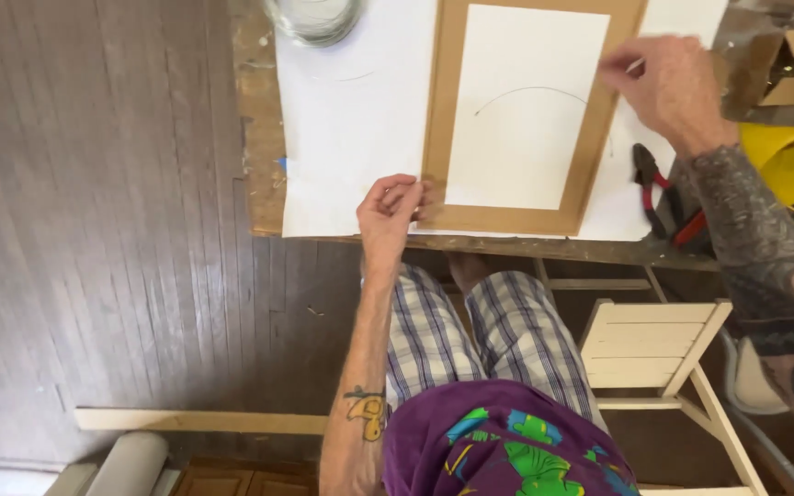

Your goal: Drilling holes into wooden picture frames and attaching hanging wire using a power drill and pliers.

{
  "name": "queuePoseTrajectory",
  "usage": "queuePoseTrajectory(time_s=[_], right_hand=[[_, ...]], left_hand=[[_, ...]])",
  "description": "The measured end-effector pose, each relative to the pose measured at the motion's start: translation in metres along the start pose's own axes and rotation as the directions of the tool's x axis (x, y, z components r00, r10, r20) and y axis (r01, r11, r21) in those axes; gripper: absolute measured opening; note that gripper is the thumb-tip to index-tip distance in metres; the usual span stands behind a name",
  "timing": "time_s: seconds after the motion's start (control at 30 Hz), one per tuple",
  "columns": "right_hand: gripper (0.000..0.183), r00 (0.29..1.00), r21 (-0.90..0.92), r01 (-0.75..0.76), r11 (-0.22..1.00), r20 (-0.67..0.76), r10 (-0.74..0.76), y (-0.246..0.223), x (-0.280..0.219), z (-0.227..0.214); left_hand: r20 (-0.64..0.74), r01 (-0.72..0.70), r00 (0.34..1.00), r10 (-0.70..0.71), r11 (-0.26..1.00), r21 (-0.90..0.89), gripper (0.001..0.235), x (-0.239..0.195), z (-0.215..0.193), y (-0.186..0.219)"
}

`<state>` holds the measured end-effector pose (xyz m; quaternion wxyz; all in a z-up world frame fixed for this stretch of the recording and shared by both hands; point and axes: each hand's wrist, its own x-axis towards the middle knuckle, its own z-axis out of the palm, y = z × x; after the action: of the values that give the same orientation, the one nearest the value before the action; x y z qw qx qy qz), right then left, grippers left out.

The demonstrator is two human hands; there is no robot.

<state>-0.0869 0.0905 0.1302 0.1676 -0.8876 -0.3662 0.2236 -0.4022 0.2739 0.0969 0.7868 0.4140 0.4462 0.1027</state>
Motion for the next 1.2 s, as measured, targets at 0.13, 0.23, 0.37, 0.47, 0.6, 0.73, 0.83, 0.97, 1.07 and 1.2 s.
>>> queuePoseTrajectory(time_s=[0.13,0.23,0.37,0.47,0.6,0.73,0.83,0.97,1.07,1.2], right_hand=[[0.016,0.950,-0.158,-0.173,0.972,0.233,0.207,0.014,-0.007,0.014],[0.015,0.958,-0.219,-0.145,0.965,0.213,0.192,0.018,-0.014,0.030],[0.016,0.966,-0.197,-0.114,0.974,0.206,0.155,0.031,-0.018,0.042],[0.021,0.904,-0.076,-0.187,0.979,0.377,0.202,0.000,-0.024,0.015],[0.020,0.919,0.075,-0.114,0.991,0.387,0.077,-0.038,-0.062,-0.001],[0.010,0.853,-0.126,0.506,0.853,-0.071,-0.517,-0.024,-0.094,0.039],[0.021,0.837,-0.136,0.546,0.826,0.053,-0.545,-0.017,-0.110,0.074],[0.022,0.839,-0.162,0.538,0.827,0.202,-0.506,-0.015,-0.110,0.094],[0.020,0.873,-0.261,0.487,0.833,0.179,-0.454,-0.039,-0.104,0.099],[0.022,0.925,-0.079,0.363,0.929,-0.090,-0.369,-0.083,-0.096,0.144]], left_hand=[[-0.012,-0.029,0.999,0.030,0.998,0.053,0.010,0.001,0.000,0.001],[-0.042,0.030,0.999,-0.025,0.992,0.121,0.013,-0.005,0.002,0.004],[-0.082,0.085,0.994,-0.071,0.981,0.174,0.017,-0.005,0.002,-0.001],[-0.059,0.060,0.997,-0.049,0.980,0.189,0.021,-0.005,-0.002,-0.010],[-0.105,0.049,0.994,-0.034,0.988,0.144,0.025,-0.007,-0.004,-0.016],[-0.108,0.010,0.994,-0.011,1.000,-0.012,0.019,-0.005,-0.008,-0.019],[-0.134,0.137,0.979,-0.155,0.982,-0.133,0.021,-0.014,-0.006,-0.021],[-0.210,0.153,0.967,-0.143,0.988,0.032,0.024,-0.009,-0.009,-0.036],[-0.246,0.091,0.966,-0.081,0.995,0.031,0.022,-0.009,-0.013,-0.030],[-0.244,-0.001,0.969,0.049,0.981,0.193,0.022,0.004,-0.026,-0.047]])
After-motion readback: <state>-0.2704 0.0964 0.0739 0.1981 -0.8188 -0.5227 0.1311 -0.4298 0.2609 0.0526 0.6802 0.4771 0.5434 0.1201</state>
